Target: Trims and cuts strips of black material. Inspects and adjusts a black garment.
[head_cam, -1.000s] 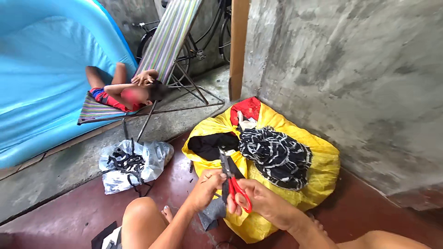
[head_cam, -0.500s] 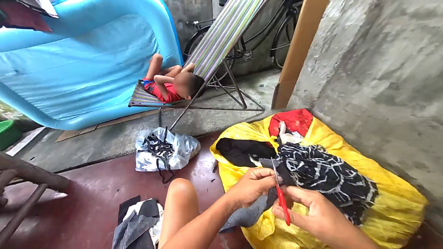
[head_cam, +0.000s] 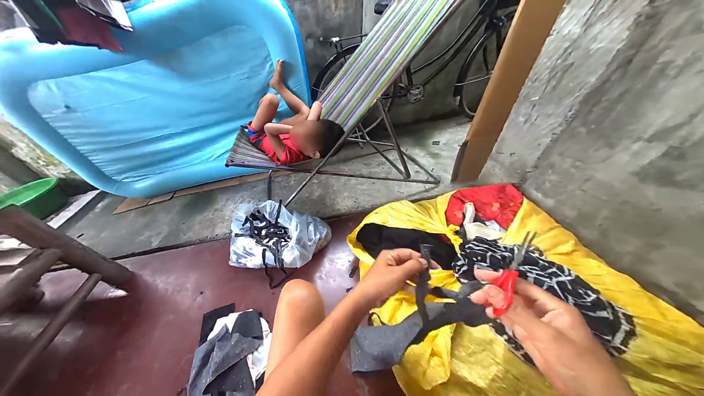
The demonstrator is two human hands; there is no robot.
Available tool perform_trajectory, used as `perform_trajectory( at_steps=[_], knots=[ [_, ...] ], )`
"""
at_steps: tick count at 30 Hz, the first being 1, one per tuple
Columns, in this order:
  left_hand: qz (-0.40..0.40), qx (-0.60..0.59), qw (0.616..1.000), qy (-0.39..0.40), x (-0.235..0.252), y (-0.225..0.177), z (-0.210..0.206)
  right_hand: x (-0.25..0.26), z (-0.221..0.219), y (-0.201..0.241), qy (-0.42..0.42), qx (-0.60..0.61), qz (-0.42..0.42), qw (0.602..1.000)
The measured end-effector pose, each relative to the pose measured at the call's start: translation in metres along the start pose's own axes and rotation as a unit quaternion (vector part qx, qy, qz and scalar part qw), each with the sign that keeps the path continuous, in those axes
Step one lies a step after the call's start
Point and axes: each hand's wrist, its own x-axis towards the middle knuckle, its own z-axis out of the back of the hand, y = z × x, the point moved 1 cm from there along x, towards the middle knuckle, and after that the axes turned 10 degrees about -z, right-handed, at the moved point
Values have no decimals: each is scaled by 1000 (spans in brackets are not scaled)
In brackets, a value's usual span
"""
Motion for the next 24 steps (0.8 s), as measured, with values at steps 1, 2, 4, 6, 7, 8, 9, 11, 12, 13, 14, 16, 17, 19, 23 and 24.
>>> perform_trajectory(
  at_steps=[1,2,4,6,7,8,9,11,12,13,14,16,17,19,23,24],
  knots=[
    [-18,47,999,-8,-5,-13,10,0,2,1,-12,-12,2,1000],
    [-37,88,995,-16,-10,-26,21,0,4,3,-24,-22,3,999],
    [-78,151,985,-34,-14,-50,53,-1,8,3,-42,-42,3,998],
    [-109,181,975,-73,-12,-82,85,-2,10,5,-56,-72,4,996],
    [-115,202,968,-92,-13,-103,101,-4,8,6,-62,-91,3,994],
    [-122,224,961,-111,-14,-126,117,-5,8,8,-64,-114,4,991],
    [-136,237,953,-134,-14,-149,132,-5,7,9,-62,-135,4,989],
    [-170,245,936,-187,-14,-195,155,-5,7,8,-59,-177,-5,982],
    [-185,242,928,-215,-14,-217,161,-3,7,8,-63,-196,-8,979],
    [-200,242,919,-238,-13,-237,165,-2,8,8,-70,-216,-7,974],
    [-218,247,910,-252,-12,-254,170,0,10,9,-79,-236,-5,969],
    [-248,256,896,-266,-10,-278,178,3,17,13,-96,-259,-3,961],
    [-257,255,891,-273,-9,-287,180,4,21,16,-103,-263,-4,959],
    [-264,257,886,-283,-6,-300,181,5,29,20,-117,-255,-1,960],
    [-277,265,874,-299,1,-318,182,6,46,25,-124,-243,-9,962],
    [-283,265,871,-303,3,-323,182,5,48,26,-125,-244,-13,961]
  ],
)
